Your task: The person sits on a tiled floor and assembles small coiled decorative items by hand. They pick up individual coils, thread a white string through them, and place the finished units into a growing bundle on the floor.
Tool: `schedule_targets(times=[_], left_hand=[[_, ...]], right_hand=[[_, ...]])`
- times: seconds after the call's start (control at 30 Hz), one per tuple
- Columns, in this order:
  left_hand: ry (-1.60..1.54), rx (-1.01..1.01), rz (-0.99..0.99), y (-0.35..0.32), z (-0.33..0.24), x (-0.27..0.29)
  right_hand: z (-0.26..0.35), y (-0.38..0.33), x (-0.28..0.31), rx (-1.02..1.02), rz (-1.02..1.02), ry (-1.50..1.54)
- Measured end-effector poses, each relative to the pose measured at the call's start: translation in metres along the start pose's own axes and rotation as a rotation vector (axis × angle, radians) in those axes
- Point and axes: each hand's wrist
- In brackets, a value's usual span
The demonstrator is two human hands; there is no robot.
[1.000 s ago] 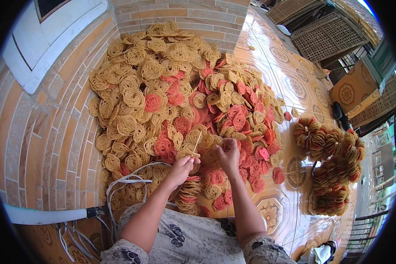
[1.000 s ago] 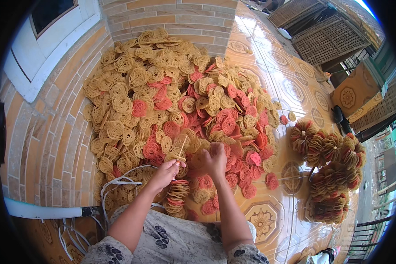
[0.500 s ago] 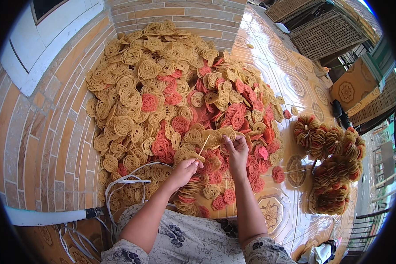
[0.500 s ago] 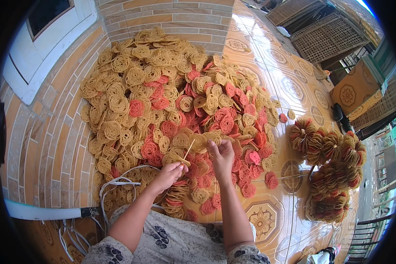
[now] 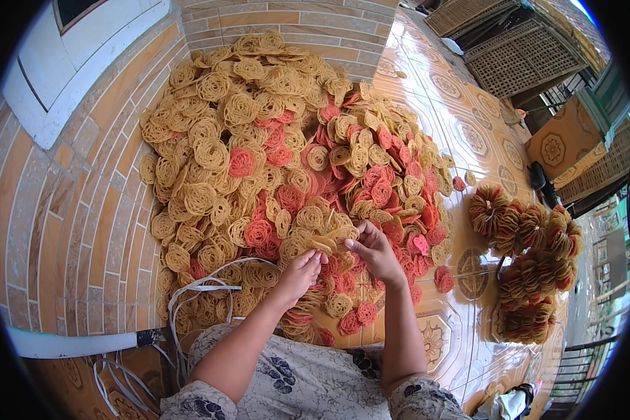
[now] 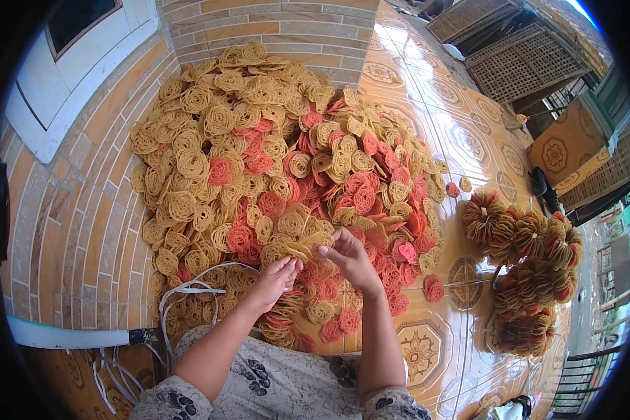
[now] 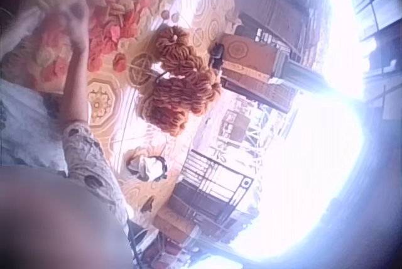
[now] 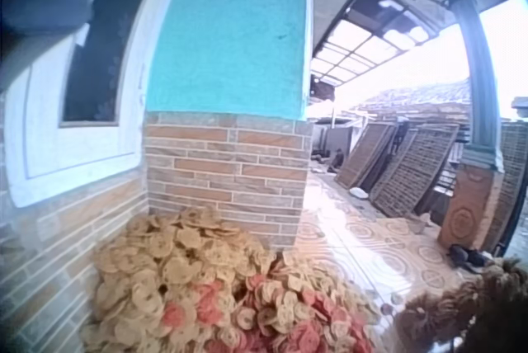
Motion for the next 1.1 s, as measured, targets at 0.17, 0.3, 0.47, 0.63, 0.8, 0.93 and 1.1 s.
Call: schedule_targets(times=[0.17, 0.3, 0.47, 0.63, 0.8, 0.93, 1.1], left_hand=[[0.031, -0.080, -0.083, 0.001, -0.003, 0.004], [0.307, -0.033, 0.070, -0.001, -0.006, 0.007], [0.395, 0.015, 0.051, 0.000, -0.002, 0.003], [0.307, -0.014, -0.023, -0.001, -0.003, 0.008], [0.285, 0.047, -0.094, -0.003, -0.003, 0.020], [0.457, -0.038, -0.040, -0.003, 0.004, 0.022], [0.447, -0.043, -0.039, 0.000, 0.005, 0.020]], right_hand=[[-0.004, 0.002, 0.002, -0.121, -0.116, 0.114], [-0.008, 0.006, 0.000, -0.041, -0.277, 0.054], [-0.009, 0.006, -0.002, 0.011, -0.280, 0.022], [-0.013, 0.007, -0.001, 0.046, 0.007, -0.259], [-0.044, 0.021, -0.019, 0.358, -0.626, -1.426], [-0.046, 0.024, -0.017, 0.171, -0.635, -1.278], [-0.024, 0.017, -0.008, 0.040, -0.522, -0.635]])
Point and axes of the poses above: each hand's wrist, its own y-axis towards the middle knuckle, its own x-axis out of the back of the hand, z = x × y
